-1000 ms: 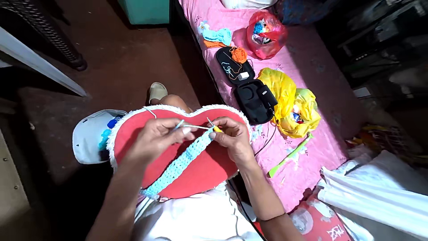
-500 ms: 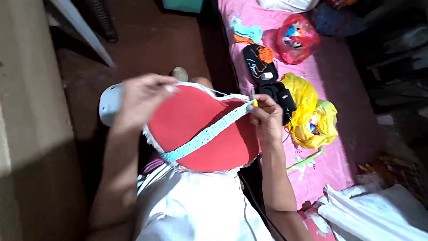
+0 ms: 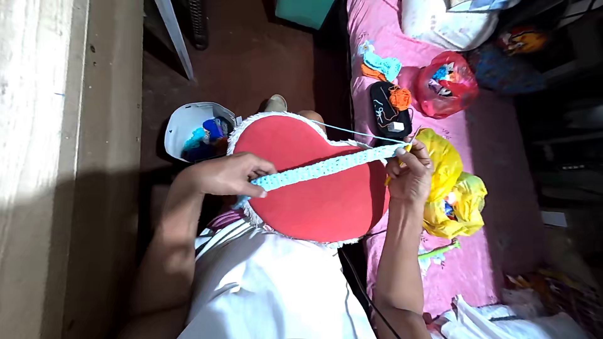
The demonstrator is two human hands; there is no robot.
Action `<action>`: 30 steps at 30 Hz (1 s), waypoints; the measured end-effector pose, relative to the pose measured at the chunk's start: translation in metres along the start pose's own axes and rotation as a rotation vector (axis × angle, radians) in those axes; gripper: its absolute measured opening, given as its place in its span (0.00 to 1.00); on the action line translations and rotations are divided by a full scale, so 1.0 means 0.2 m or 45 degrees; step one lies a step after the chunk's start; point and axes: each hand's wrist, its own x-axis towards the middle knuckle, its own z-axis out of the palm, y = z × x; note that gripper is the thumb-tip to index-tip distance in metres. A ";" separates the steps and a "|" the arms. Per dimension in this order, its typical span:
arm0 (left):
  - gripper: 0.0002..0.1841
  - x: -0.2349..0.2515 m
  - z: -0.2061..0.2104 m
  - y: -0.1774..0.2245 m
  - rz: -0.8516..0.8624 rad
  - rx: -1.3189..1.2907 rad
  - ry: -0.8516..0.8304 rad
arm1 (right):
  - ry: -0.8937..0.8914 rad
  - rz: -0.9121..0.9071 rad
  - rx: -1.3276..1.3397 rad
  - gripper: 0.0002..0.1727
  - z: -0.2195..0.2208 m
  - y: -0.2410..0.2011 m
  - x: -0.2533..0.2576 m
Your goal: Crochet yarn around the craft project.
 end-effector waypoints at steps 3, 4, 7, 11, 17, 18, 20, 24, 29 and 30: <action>0.04 -0.11 -0.13 -0.08 -0.147 0.141 0.126 | 0.026 -0.006 0.105 0.14 -0.04 -0.01 0.06; 0.03 -0.14 -0.15 -0.10 -0.155 0.140 0.178 | 0.047 -0.008 0.128 0.14 -0.06 -0.02 0.09; 0.03 -0.20 -0.20 -0.16 -0.150 0.054 0.296 | 0.132 0.007 0.191 0.14 -0.10 0.00 0.15; 0.04 -0.24 -0.22 -0.23 -0.208 -0.142 0.592 | 0.249 0.043 0.232 0.15 -0.19 0.03 0.20; 0.07 -0.23 -0.23 -0.44 0.126 -0.427 0.624 | 0.377 0.059 0.096 0.15 -0.30 0.01 0.11; 0.09 -0.24 -0.22 -0.46 0.190 -0.523 0.632 | 0.390 0.057 0.078 0.14 -0.32 0.01 0.08; 0.10 -0.25 -0.22 -0.47 0.347 -0.672 0.641 | 0.426 0.067 0.029 0.14 -0.34 0.00 0.03; 0.10 -0.27 -0.21 -0.54 0.490 -0.778 0.564 | 0.487 0.096 -0.035 0.15 -0.39 0.00 -0.03; 0.10 -0.24 -0.19 -0.43 0.135 -0.588 0.361 | 0.502 0.207 -0.050 0.15 -0.48 0.05 -0.09; 0.10 -0.24 -0.18 -0.42 0.066 -0.546 0.375 | 0.503 0.224 -0.052 0.15 -0.50 0.06 -0.10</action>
